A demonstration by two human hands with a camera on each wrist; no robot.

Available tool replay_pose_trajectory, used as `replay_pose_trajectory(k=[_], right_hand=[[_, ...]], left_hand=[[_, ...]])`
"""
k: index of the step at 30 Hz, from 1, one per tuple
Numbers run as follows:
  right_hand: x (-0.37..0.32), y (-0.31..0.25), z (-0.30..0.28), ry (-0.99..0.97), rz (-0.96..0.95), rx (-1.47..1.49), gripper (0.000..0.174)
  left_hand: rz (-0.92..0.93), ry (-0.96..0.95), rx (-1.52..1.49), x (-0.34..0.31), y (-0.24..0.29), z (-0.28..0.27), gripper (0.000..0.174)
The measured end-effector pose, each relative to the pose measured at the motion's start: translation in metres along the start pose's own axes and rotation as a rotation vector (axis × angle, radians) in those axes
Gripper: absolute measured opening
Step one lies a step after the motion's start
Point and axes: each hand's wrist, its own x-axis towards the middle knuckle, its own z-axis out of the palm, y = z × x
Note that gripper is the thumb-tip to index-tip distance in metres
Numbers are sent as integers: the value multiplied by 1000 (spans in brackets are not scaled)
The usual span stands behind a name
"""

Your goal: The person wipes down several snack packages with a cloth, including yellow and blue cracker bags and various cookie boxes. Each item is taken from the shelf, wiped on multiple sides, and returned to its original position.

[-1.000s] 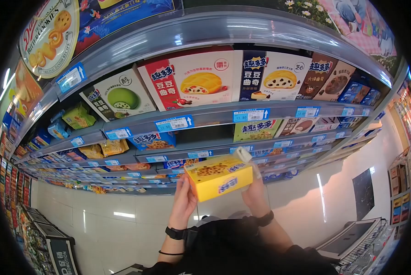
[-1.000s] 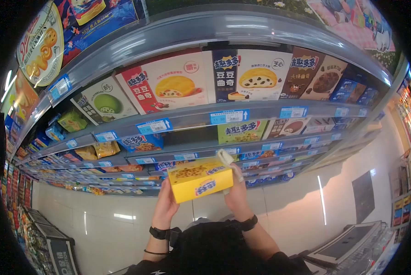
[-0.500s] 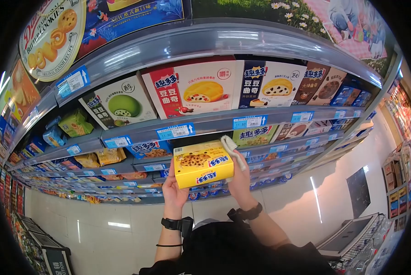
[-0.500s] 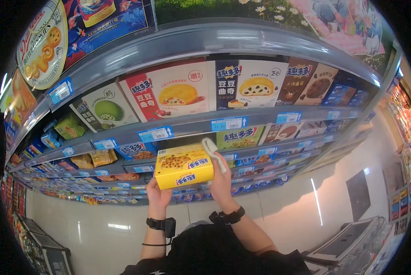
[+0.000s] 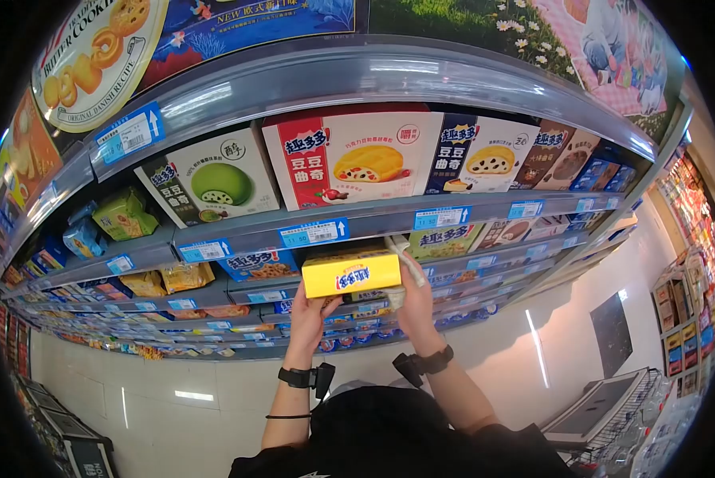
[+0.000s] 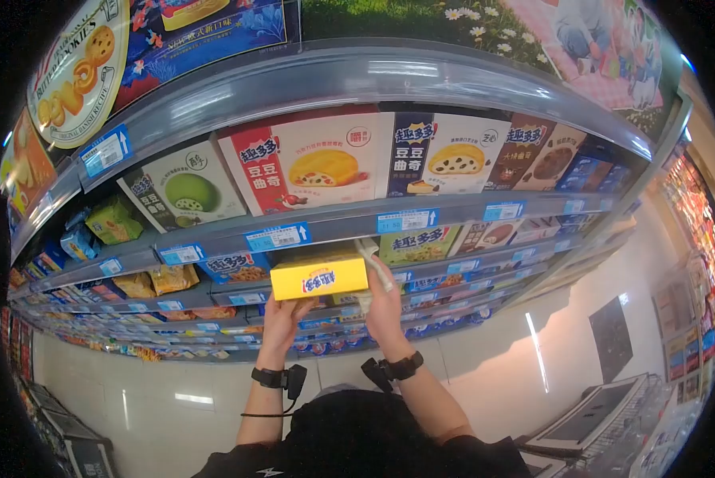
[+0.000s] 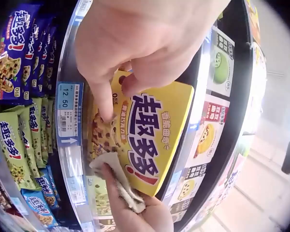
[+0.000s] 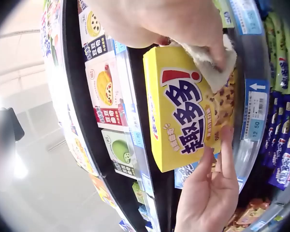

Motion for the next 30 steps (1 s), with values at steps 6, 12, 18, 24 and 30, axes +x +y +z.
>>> replay_pose_trajectory(k=[6, 12, 18, 24, 30], right_hand=[[15, 7, 5, -50, -80, -185, 46], [14, 8, -4, -71, -180, -431, 46], [1, 0, -18, -97, -107, -410, 45], [-20, -23, -46, -63, 67, -61, 46], [-33, -73, -85, -69, 234, 143, 52]], left_hand=[[19, 63, 193, 13, 7, 4, 34], [73, 98, 300, 32, 1, 4, 29], [81, 147, 303, 34, -7, 6, 45], [191, 229, 277, 13, -11, 33, 76], [298, 281, 208, 6, -31, 64, 39]])
